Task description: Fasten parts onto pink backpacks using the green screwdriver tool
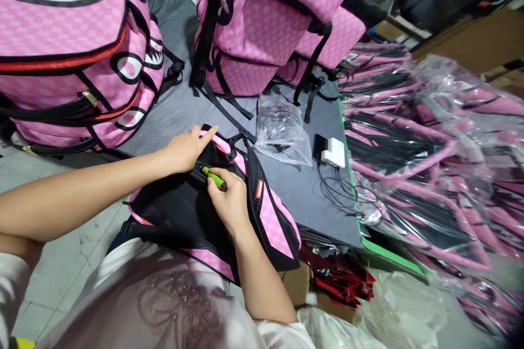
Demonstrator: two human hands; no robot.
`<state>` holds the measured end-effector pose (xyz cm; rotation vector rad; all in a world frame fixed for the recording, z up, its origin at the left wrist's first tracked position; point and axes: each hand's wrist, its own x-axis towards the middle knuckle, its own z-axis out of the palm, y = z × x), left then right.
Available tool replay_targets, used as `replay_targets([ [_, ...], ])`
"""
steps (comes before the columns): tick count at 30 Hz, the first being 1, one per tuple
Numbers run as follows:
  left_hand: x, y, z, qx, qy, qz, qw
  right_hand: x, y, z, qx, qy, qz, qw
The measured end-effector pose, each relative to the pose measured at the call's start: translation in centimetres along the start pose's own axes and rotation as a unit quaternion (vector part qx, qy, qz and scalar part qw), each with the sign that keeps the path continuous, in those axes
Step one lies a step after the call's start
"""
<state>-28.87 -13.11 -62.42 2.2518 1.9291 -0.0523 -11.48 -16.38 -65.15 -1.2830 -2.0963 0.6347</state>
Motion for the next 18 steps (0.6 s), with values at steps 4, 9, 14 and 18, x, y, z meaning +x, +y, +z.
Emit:
replay_targets([
  [4, 0.49, -0.32, 0.75, -0.012, 0.015, 0.005, 1.000, -0.07, 0.16, 0.42, -0.003, 0.007, -0.015, 1.000],
  [9, 0.60, -0.40, 0.90, -0.012, 0.014, 0.000, 1.000, -0.25, 0.00, 0.48, -0.013, 0.013, -0.016, 1.000],
  [14, 0.51, -0.36, 0.80, -0.013, 0.015, -0.002, 1.000, -0.25, -0.17, 0.56, -0.048, 0.030, -0.020, 0.998],
  [18, 0.40, -0.23, 0.73, -0.014, 0.014, -0.004, 1.000, -0.23, -0.10, 0.61, -0.025, 0.030, -0.016, 0.999],
])
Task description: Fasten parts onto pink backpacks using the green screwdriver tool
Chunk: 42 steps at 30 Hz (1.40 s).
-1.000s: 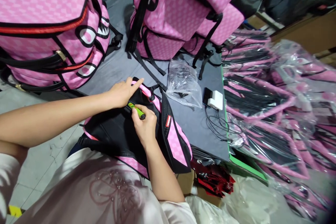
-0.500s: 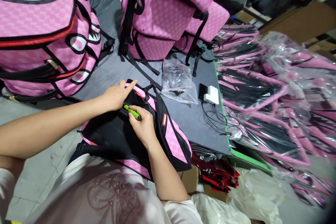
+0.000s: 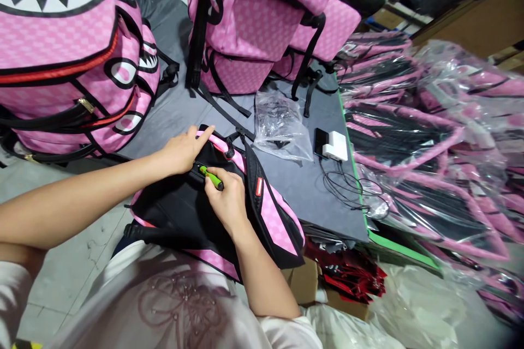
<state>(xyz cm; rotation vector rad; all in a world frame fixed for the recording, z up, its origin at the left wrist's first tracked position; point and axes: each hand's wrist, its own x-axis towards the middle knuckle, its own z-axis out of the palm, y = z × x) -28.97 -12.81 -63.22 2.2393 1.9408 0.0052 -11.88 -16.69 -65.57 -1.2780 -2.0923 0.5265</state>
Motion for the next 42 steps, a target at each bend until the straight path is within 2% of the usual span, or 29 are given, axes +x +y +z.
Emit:
replay_targets([
  [5, -0.1, 0.3, -0.2, -0.002, -0.004, -0.009, 1.000, 0.0, 0.4, 0.1, 0.036, -0.011, 0.007, 0.999],
  [8, -0.3, 0.6, -0.6, 0.004, -0.006, -0.006, 1.000, 0.0, 0.6, 0.5, 0.042, 0.008, 0.015, 0.999],
  [10, -0.6, 0.9, -1.1, 0.015, -0.010, -0.006, 1.000, 0.1, 0.5, 0.4, 0.072, -0.012, 0.016, 0.997],
  [12, -0.9, 1.3, -1.6, 0.028, -0.012, -0.006, 1.000, 0.1, 0.1, -0.7, 0.108, -0.046, 0.027, 0.993],
  [14, -1.2, 1.8, -1.8, 0.037, -0.004, 0.008, 0.999, 0.0, -0.4, -3.3, 0.138, -0.051, 0.034, 0.989],
  [16, -1.2, 2.4, -1.8, 0.042, 0.010, 0.031, 0.999, -0.1, -0.1, -6.8, 0.157, 0.014, 0.012, 0.987],
  [18, -0.8, 2.9, -1.4, 0.042, 0.020, 0.047, 0.998, 0.4, 1.6, -10.6, 0.136, 0.160, -0.023, 0.977],
  [19, -0.5, 3.1, -1.2, 0.040, 0.019, 0.050, 0.998, 1.0, 3.0, -12.2, 0.097, 0.245, -0.029, 0.964],
  [20, -0.1, 3.2, -1.0, 0.037, 0.016, 0.049, 0.998, 1.8, 4.8, -13.5, 0.036, 0.295, -0.025, 0.955],
  [21, 0.3, 3.3, -0.9, 0.034, 0.010, 0.047, 0.998, 2.8, 6.9, -14.5, -0.037, 0.301, -0.008, 0.953],
  [22, 0.7, 3.3, -0.7, 0.032, 0.004, 0.042, 0.999, 4.0, 9.1, -15.1, -0.119, 0.249, 0.021, 0.961],
  [23, 1.1, 3.3, -0.6, 0.031, -0.002, 0.038, 0.999, 5.3, 11.3, -15.3, -0.208, 0.172, 0.068, 0.961],
  [25, 1.6, 3.3, -0.6, 0.032, -0.008, 0.032, 0.999, 8.0, 15.1, -14.8, -0.351, -0.002, 0.170, 0.921],
  [27, 1.8, 3.3, -0.6, 0.034, -0.010, 0.030, 0.999, 10.7, 17.9, -13.7, -0.384, -0.071, 0.214, 0.895],
  [30, 1.9, 3.2, -0.5, 0.025, -0.011, 0.029, 0.999, 14.2, 20.0, -12.1, -0.381, -0.093, 0.227, 0.891],
  [33, 2.0, 3.1, -0.3, 0.005, -0.008, 0.030, 1.000, 16.2, 21.1, -11.4, -0.389, -0.120, 0.230, 0.884],
  [37, 2.2, 3.1, -0.3, -0.003, -0.011, 0.030, 0.999, 16.5, 21.9, -11.3, -0.401, -0.146, 0.223, 0.876],
  [42, 2.3, 3.3, -0.4, 0.019, -0.011, 0.022, 1.000, 15.6, 22.1, -12.3, -0.396, -0.129, 0.215, 0.883],
])
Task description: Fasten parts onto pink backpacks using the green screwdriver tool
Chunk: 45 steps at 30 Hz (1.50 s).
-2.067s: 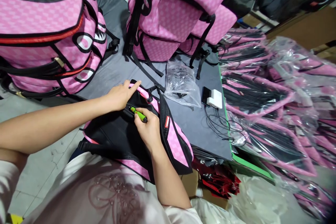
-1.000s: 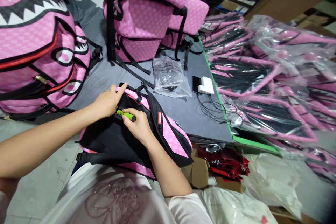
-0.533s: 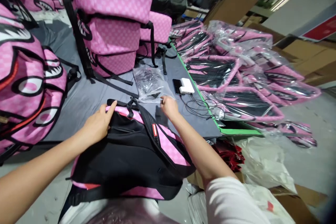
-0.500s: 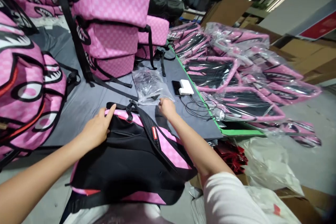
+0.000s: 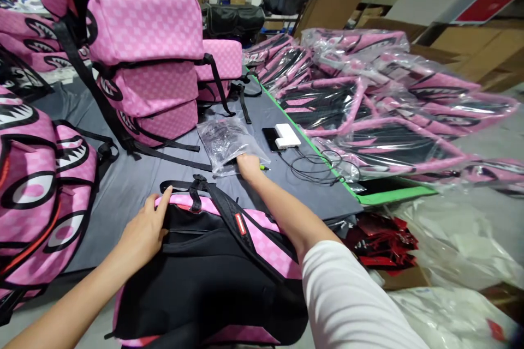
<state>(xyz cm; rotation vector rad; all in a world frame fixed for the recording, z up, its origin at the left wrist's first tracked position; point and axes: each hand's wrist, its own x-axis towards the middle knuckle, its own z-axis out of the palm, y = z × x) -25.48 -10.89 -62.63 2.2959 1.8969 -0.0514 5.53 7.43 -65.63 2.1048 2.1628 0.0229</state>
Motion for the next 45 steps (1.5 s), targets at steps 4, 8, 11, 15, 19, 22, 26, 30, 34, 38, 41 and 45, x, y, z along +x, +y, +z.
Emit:
replay_targets([
  [4, 0.0, -0.1, 0.2, 0.005, 0.003, 0.004, 1.000, -1.0, 1.5, -1.1, 0.013, 0.003, -0.004, 1.000],
  [8, -0.2, -0.1, 0.3, 0.002, 0.019, 0.002, 1.000, -3.3, 2.3, -2.2, 0.027, 0.006, 0.002, 1.000],
  [11, -0.6, 0.1, 0.0, -0.008, 0.019, -0.002, 1.000, -5.4, 2.0, -2.9, 0.058, 0.018, 0.011, 0.998],
  [15, -1.0, -0.4, -0.4, -0.047, 0.021, 0.009, 0.999, -7.8, 1.6, -4.9, 0.112, 0.066, 0.031, 0.991],
  [19, -1.9, -0.8, -0.8, -0.125, 0.090, 0.030, 0.988, -10.8, 1.2, -8.1, 0.174, 0.131, 0.023, 0.976],
  [22, -3.1, 0.9, -1.9, -0.232, 0.247, 0.073, 0.938, -14.7, -0.4, -9.9, 0.234, 0.132, -0.033, 0.963],
  [26, -5.0, 4.3, -3.6, -0.440, 0.240, 0.151, 0.852, -20.7, -4.3, -10.9, 0.402, 0.147, -0.213, 0.878],
  [30, -7.1, 5.5, -3.2, -0.449, 0.309, 0.187, 0.817, -25.4, -7.2, -10.9, 0.556, 0.137, -0.247, 0.782],
  [34, -9.0, 5.0, -1.8, -0.425, 0.413, 0.219, 0.775, -27.5, -8.5, -10.4, 0.604, 0.070, -0.249, 0.753],
  [38, -9.8, 4.5, -1.1, -0.419, 0.409, 0.219, 0.781, -27.4, -9.1, -9.8, 0.564, 0.090, -0.263, 0.777],
  [41, -9.8, 2.9, 0.2, -0.386, 0.396, 0.134, 0.822, -26.1, -8.5, -9.6, 0.456, 0.189, -0.250, 0.833],
  [45, -9.8, -0.5, 3.9, -0.326, 0.342, -0.023, 0.881, -24.0, -8.0, -9.0, 0.299, 0.260, -0.278, 0.875],
])
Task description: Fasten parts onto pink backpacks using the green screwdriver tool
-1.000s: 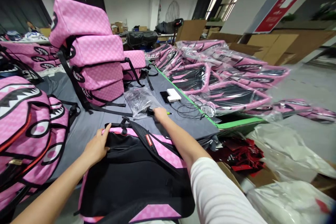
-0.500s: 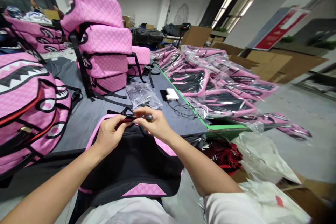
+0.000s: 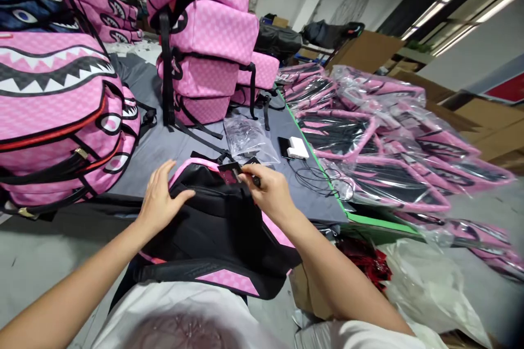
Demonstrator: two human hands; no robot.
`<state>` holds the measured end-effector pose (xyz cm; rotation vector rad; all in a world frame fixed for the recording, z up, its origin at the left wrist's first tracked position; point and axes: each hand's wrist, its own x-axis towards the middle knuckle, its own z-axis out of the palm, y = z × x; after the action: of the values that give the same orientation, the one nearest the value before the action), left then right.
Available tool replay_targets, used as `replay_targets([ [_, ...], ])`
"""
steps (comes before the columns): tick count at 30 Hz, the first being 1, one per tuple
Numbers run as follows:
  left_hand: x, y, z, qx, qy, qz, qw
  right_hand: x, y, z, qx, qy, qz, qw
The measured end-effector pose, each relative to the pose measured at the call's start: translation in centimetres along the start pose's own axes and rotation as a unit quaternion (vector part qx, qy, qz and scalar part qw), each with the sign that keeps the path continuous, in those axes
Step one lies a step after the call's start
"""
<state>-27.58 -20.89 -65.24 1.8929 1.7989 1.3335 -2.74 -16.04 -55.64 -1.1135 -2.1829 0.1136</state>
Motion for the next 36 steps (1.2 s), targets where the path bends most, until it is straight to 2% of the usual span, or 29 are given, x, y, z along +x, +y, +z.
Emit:
replay_targets([
  [2, -0.8, -2.1, 0.6, 0.029, -0.062, -0.060, 0.996, 0.4, 0.1, 1.1, -0.037, -0.065, 0.001, 0.997],
  [4, -1.5, -3.3, 1.3, 0.029, -0.100, -0.091, 0.990, 0.9, -0.4, 2.7, -0.087, -0.161, 0.004, 0.983],
  [6, -1.9, -3.8, 1.9, 0.013, -0.092, -0.096, 0.991, 1.4, -1.1, 4.4, -0.153, -0.268, -0.005, 0.951],
  [8, -2.0, -3.7, 2.3, 0.003, -0.072, -0.098, 0.993, 2.0, -1.5, 6.1, -0.204, -0.342, -0.025, 0.917],
  [12, -2.0, -3.8, 2.6, 0.002, -0.057, -0.112, 0.992, 2.9, -1.6, 8.0, -0.241, -0.403, -0.054, 0.881],
  [16, -2.0, -4.6, 3.1, 0.004, -0.042, -0.115, 0.992, 3.6, -2.2, 7.8, -0.258, -0.473, -0.076, 0.839],
  [18, -2.0, -5.0, 3.3, 0.003, -0.037, -0.110, 0.993, 3.9, -2.8, 7.3, -0.268, -0.485, -0.087, 0.828],
  [19, -2.0, -5.1, 3.4, 0.003, -0.036, -0.106, 0.994, 4.1, -3.1, 7.2, -0.270, -0.473, -0.085, 0.834],
  [21, -2.1, -5.4, 3.6, 0.003, -0.035, -0.094, 0.995, 4.4, -3.7, 7.6, -0.239, -0.421, -0.070, 0.872],
  [23, -2.1, -5.5, 3.6, 0.003, -0.029, -0.078, 0.997, 4.8, -4.1, 8.6, -0.165, -0.374, -0.045, 0.912],
  [25, -2.2, -5.8, 3.7, -0.002, -0.023, -0.062, 0.998, 5.2, -4.4, 9.9, -0.097, -0.363, -0.019, 0.927],
  [29, -2.0, -6.5, 3.6, -0.015, -0.015, -0.044, 0.999, 6.1, -4.7, 11.1, -0.052, -0.369, -0.005, 0.928],
  [31, -1.9, -6.6, 3.5, -0.012, -0.004, -0.031, 0.999, 6.3, -4.8, 10.8, -0.044, -0.367, 0.005, 0.929],
  [36, -2.0, -6.1, 3.8, 0.006, 0.015, -0.002, 1.000, 6.2, -4.7, 9.3, -0.086, -0.384, 0.079, 0.916],
])
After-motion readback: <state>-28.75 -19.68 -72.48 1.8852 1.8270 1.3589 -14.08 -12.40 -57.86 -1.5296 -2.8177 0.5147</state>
